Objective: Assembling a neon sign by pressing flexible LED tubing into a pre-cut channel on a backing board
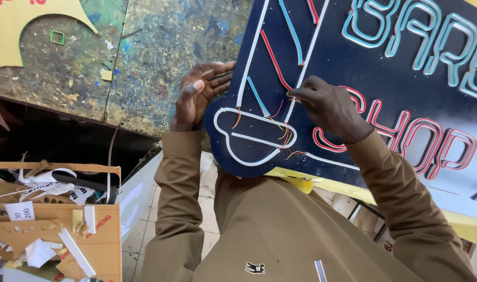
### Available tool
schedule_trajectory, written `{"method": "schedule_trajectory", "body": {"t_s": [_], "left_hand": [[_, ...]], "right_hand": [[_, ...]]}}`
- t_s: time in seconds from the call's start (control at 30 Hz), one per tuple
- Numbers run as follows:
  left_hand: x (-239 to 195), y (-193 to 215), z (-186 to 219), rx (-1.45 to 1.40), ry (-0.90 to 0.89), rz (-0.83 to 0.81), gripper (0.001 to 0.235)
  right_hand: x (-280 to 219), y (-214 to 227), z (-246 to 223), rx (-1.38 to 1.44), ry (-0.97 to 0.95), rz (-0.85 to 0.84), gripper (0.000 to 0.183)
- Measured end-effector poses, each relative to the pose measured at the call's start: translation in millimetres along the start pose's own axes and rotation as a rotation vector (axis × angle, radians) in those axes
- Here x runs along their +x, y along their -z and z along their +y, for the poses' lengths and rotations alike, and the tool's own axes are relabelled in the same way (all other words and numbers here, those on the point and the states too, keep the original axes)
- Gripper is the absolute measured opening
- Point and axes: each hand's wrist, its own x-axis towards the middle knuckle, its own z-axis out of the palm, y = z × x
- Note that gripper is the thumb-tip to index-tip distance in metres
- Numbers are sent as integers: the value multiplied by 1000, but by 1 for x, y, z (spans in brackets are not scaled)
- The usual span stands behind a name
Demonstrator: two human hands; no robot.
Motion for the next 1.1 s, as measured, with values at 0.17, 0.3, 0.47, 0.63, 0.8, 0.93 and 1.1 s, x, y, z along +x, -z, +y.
{"method": "schedule_trajectory", "body": {"t_s": [0.17, 0.3, 0.47, 0.63, 0.8, 0.93, 1.1], "left_hand": [[0, 0, 1, 9, 7, 8, 72], [0, -6, 5, 16, 24, 25, 71], [0, -2, 3, 32, 11, 16, 70], [-1, -5, 4, 30, 12, 25, 69], [-2, 0, -1, 39, 3, 22, 67], [-1, -5, 2, 51, -1, 31, 66], [-2, -9, 5, 54, 25, 67, 67]], "right_hand": [[0, -9, -12, 106, -115, 84, 23], [0, -12, -15, 123, -122, 108, 24], [1, -15, -22, -42, -106, 86, 24], [1, -20, -28, 40, -93, 172, 21], [0, -23, -29, 14, -88, 198, 17], [3, -26, -32, 37, -121, 229, 13], [8, -26, -35, 162, -192, 250, 15]]}}
